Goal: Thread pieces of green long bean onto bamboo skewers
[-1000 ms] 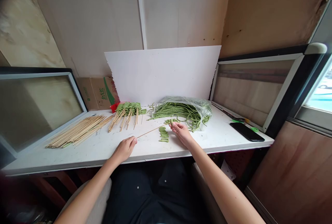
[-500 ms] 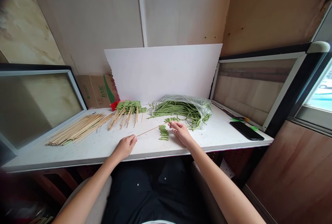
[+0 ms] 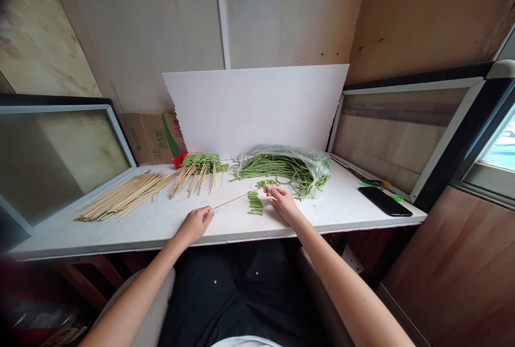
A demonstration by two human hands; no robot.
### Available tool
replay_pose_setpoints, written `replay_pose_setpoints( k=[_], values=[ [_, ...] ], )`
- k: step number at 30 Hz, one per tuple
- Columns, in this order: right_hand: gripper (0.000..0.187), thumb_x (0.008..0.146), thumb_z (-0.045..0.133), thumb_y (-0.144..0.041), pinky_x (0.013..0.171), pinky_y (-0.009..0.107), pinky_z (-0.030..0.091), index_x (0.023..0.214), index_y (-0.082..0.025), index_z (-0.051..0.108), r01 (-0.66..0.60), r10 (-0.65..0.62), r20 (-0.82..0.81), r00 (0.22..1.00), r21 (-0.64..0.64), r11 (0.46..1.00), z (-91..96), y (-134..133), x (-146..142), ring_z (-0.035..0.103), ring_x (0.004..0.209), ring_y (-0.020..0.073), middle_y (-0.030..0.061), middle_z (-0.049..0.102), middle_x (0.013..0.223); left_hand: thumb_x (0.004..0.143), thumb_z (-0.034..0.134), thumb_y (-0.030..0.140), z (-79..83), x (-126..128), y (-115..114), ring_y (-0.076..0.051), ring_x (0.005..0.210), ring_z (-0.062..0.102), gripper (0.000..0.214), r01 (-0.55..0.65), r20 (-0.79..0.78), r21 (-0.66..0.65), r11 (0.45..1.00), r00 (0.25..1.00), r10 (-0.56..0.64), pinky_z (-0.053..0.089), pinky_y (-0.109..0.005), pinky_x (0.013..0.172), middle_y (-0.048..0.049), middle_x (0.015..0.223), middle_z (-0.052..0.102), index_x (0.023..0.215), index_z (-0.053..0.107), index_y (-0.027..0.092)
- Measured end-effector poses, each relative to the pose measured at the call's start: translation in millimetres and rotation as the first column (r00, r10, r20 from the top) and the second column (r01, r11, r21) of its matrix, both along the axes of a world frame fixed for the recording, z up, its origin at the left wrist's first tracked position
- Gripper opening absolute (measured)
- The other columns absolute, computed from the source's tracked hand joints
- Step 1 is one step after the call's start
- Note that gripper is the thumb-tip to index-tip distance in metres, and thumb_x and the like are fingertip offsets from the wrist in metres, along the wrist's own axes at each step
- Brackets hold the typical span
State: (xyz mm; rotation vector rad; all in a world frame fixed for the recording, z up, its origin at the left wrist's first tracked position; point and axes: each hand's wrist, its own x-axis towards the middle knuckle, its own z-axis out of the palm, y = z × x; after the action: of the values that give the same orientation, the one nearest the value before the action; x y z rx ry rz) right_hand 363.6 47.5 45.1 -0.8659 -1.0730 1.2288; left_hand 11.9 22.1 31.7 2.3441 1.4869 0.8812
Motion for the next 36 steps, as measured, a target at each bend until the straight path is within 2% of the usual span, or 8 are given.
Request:
replay_pose_setpoints(
  k=[4,8,10,13,22,32,36],
  values=[
    [0.039,0.074,0.089,-0.058,0.074,0.027,0.051,0.093,-0.025,0.081,0.012,-0.012,0.013,1.0,0.022,1.0,-1.6,1.2,2.0,0.063,0.086,0.0174,0.004,0.074,0.099,0.106,0.038,0.046,-2.6,-0.9,2.8,-0.023,0.077,0.067,0.045,0.006,0.012,-0.003,1.0,1.0,-0.006,0.048,-0.03,0.077,-0.0072,0.082,0.073,0.09,0.072,0.022],
    [0.036,0.073,0.09,-0.057,0.077,0.029,0.051,0.09,-0.026,0.082,0.034,-0.035,0.025,0.999,0.022,0.999,-3.0,2.6,2.7,0.063,0.085,0.0185,0.0041,0.073,0.095,0.107,0.04,0.046,-4.7,-2.0,4.2,-0.025,0.09,0.071,0.046,0.037,0.05,-0.002,0.999,0.998,-0.037,0.05,-0.033,0.084,-0.0115,0.104,0.079,0.112,0.077,0.021],
    [0.038,0.072,0.09,-0.058,0.079,0.03,0.051,0.089,-0.026,0.082,0.043,-0.044,0.032,0.999,0.021,0.999,-2.9,2.4,2.2,0.064,0.086,0.0195,0.0044,0.074,0.093,0.107,0.04,0.046,-4.9,-2.4,4.0,-0.026,0.09,0.071,0.047,0.041,0.049,-0.002,0.999,0.998,-0.041,0.051,-0.033,0.085,-0.0119,0.105,0.08,0.117,0.078,0.02],
    [0.039,0.069,0.092,-0.058,0.08,0.031,0.051,0.087,-0.025,0.082,0.045,-0.046,0.017,0.999,0.025,0.999,-2.4,1.7,1.3,0.064,0.085,0.0194,0.0045,0.074,0.091,0.107,0.039,0.046,-4.0,-2.5,3.0,-0.025,0.088,0.071,0.048,0.04,0.025,-0.002,0.999,0.999,-0.04,0.05,-0.033,0.083,-0.0118,0.102,0.08,0.119,0.078,0.02],
    [0.039,0.067,0.093,-0.057,0.081,0.033,0.051,0.083,-0.024,0.081,0.079,-0.08,0.029,0.996,0.028,0.996,-5.0,3.6,2.1,0.064,0.086,0.0214,0.0057,0.074,0.087,0.107,0.04,0.045,-1.6,-2.4,0.9,-0.029,0.104,0.074,0.047,0.055,0.014,-0.009,0.998,0.998,-0.055,0.054,-0.035,0.092,-0.0121,0.121,0.079,0.12,0.078,0.022],
    [0.036,0.068,0.093,-0.059,0.09,0.037,0.051,0.073,-0.026,0.079,0.069,-0.071,0.033,0.997,0.071,0.995,-3.3,1.8,1.8,0.065,0.092,0.0236,0.0049,0.07,0.08,0.107,0.04,0.046,-2.6,-2.6,1.6,-0.03,0.114,0.073,0.047,0.057,0.023,-0.02,0.998,0.998,-0.056,0.054,-0.038,0.101,-0.0117,0.129,0.077,0.122,0.078,0.023],
    [0.035,0.066,0.094,-0.058,0.092,0.038,0.051,0.076,-0.026,0.082,0.075,-0.077,0.029,0.997,0.074,0.994,-1.5,1.0,1.4,0.064,0.091,0.0234,0.0054,0.071,0.083,0.107,0.041,0.045,-3.3,-3.1,2.3,-0.03,0.111,0.073,0.047,0.059,0.031,-0.021,0.998,0.998,-0.059,0.054,-0.038,0.098,-0.0127,0.127,0.078,0.121,0.079,0.022]
  ],
)
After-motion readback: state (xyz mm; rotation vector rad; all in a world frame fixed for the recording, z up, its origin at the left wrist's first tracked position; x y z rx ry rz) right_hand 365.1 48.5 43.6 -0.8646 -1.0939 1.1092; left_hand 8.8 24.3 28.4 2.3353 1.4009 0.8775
